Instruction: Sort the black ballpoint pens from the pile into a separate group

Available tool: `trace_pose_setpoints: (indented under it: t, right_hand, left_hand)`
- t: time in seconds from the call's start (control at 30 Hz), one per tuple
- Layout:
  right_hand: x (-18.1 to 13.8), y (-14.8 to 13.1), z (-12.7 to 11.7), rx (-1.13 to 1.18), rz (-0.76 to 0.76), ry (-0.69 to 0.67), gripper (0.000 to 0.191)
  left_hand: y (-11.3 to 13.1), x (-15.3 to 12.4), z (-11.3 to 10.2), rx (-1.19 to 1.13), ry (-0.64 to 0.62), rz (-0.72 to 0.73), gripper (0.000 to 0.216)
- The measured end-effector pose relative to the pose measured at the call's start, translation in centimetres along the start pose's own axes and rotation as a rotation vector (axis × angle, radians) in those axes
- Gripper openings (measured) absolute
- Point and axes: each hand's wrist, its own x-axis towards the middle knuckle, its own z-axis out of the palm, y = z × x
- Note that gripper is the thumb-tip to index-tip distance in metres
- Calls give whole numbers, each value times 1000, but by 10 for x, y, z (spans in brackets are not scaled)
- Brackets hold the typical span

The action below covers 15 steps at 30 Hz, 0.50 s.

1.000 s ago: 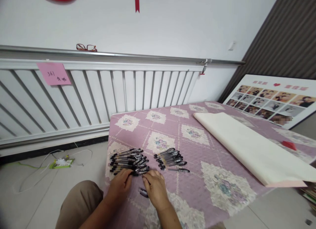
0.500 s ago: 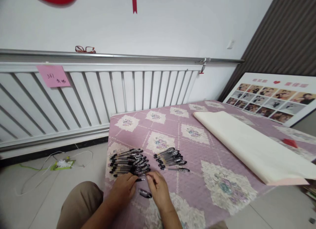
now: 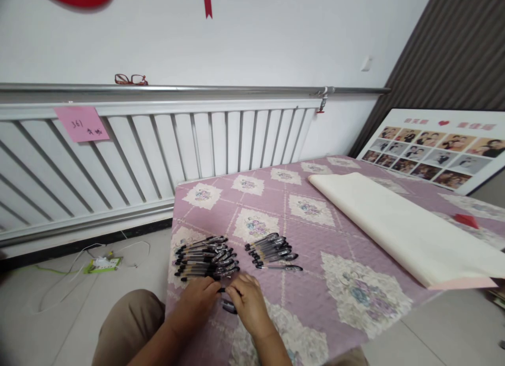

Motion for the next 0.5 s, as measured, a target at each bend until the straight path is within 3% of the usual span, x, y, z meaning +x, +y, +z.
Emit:
trace_pose_setpoints:
  t: [0.5]
  right_hand:
    - [1, -5, -2, 142, -8, 44, 24]
  left_hand:
    - [-1, 3, -3, 49, -172, -16, 8]
